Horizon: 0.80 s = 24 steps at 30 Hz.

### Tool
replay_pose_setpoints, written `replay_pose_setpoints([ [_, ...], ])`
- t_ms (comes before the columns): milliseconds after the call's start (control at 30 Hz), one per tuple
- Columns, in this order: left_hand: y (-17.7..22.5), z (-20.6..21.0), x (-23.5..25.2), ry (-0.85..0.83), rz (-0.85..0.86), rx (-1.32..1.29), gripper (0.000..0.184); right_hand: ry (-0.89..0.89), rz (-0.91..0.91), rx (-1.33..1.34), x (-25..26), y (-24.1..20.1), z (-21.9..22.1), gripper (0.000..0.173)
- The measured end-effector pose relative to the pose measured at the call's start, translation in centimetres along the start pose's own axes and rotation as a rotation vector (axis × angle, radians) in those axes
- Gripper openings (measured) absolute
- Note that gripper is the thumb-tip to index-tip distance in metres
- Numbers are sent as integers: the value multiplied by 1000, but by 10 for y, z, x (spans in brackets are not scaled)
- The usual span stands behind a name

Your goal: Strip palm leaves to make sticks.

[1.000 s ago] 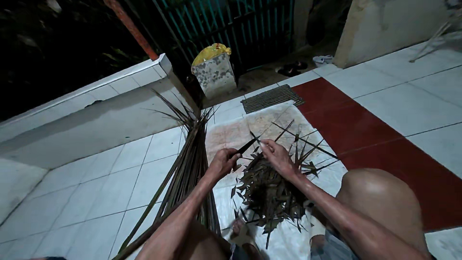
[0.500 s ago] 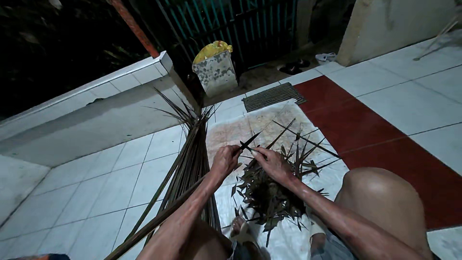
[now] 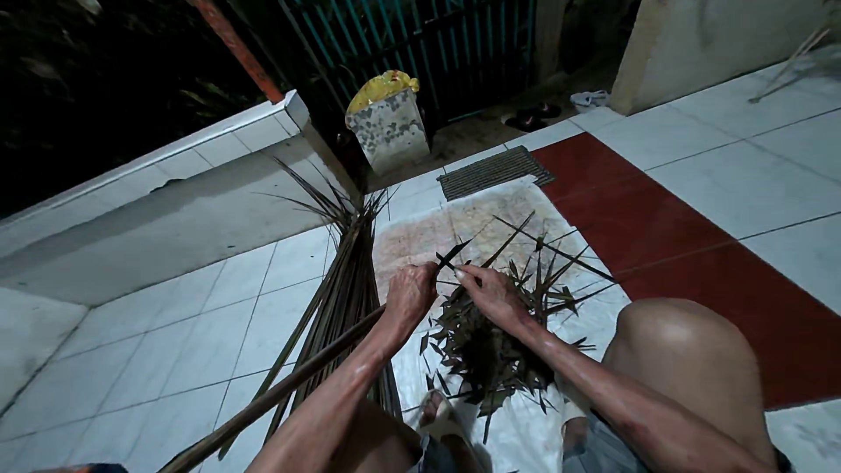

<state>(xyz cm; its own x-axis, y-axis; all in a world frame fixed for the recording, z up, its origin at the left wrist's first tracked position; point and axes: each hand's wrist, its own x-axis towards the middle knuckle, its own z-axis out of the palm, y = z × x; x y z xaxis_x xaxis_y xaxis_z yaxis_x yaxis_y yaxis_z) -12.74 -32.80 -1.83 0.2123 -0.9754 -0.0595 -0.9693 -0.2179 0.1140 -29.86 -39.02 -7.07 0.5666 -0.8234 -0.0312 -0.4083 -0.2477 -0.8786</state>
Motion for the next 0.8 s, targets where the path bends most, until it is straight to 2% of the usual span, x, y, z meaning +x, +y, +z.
replay_pose_setpoints([
  [333,4,-5,0,-23,-47,14,30,0,5,21,0,-5,1,40],
  [500,2,-5,1,43,-17,11,36,-1,-12,48,2,-3,0,41],
  [600,1,-5,1,73,-27,44,33,3,-17,46,0,-7,-2,41],
  [800,1,-5,1,58,-30,85,33,-2,-5,20,-3,-8,-2,42],
])
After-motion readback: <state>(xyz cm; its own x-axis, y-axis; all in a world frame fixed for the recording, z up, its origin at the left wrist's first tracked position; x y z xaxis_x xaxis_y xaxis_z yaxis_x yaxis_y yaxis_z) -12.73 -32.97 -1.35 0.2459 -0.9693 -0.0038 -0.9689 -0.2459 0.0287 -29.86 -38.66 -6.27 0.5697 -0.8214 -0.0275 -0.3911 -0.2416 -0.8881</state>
